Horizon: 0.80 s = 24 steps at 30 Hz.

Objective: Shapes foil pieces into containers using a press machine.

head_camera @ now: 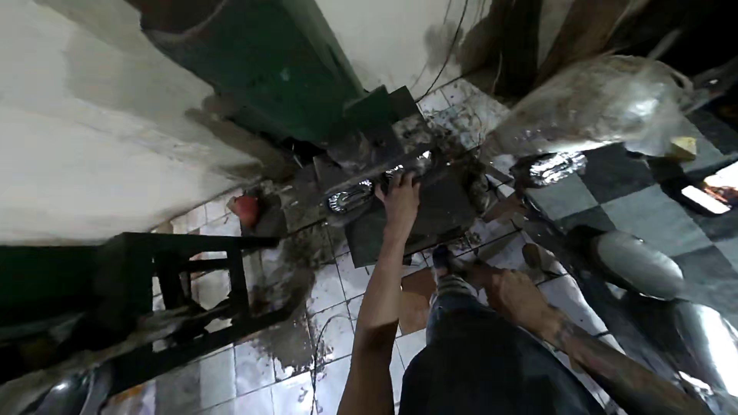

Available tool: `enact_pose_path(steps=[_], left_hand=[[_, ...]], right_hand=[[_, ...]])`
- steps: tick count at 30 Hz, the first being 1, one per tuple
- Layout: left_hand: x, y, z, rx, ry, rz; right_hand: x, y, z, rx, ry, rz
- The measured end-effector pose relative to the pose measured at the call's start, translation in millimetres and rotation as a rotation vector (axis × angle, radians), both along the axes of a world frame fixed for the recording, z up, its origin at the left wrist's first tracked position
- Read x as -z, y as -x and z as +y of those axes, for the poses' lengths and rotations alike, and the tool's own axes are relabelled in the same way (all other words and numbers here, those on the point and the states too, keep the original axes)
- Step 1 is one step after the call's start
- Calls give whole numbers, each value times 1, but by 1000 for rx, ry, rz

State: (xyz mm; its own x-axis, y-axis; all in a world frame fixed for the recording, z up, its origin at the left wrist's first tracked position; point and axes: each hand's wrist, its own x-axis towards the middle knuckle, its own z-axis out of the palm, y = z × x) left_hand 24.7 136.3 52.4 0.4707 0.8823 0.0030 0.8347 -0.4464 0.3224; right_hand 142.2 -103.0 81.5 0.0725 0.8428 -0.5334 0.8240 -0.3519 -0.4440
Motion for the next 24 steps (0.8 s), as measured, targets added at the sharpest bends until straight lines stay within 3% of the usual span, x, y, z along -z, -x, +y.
enact_pose_path(steps=[1,3,5,7,9,11,12,15,17,20,22,23,24], left_hand=[[-19,17,0,-21,29,30],[-58,63,7,-17,305,163],[-37,110,33,48,391,222],[-4,142,40,81,287,131],[-3,153,16,62,58,-27],[-9,152,-33,58,19,-98],[-5,150,-58,71,90,-126],[31,135,-128,111,580,-128],[43,123,-163,219,837,-146],[63,123,-180,426,920,-244],[72,125,-173,447,1219,-337],[77,125,-173,434,1388,-367],[82,121,-171,436,1496,-364]], right_hand=[[7,8,15,-41,-225,-92],[16,12,60,-151,-668,-245],[19,1,118,-258,-841,-299],[30,-14,172,-349,-765,-331],[40,-8,213,-343,-610,-391],[36,37,229,-306,-473,-374],[29,68,237,-305,-439,-339],[23,157,260,-280,-282,-133],[14,166,271,-329,-147,-32],[-37,92,261,-520,-17,-19],[-94,15,250,-604,15,-161],[-100,-31,245,-612,-200,-236],[-82,-85,244,-580,-661,-280]])
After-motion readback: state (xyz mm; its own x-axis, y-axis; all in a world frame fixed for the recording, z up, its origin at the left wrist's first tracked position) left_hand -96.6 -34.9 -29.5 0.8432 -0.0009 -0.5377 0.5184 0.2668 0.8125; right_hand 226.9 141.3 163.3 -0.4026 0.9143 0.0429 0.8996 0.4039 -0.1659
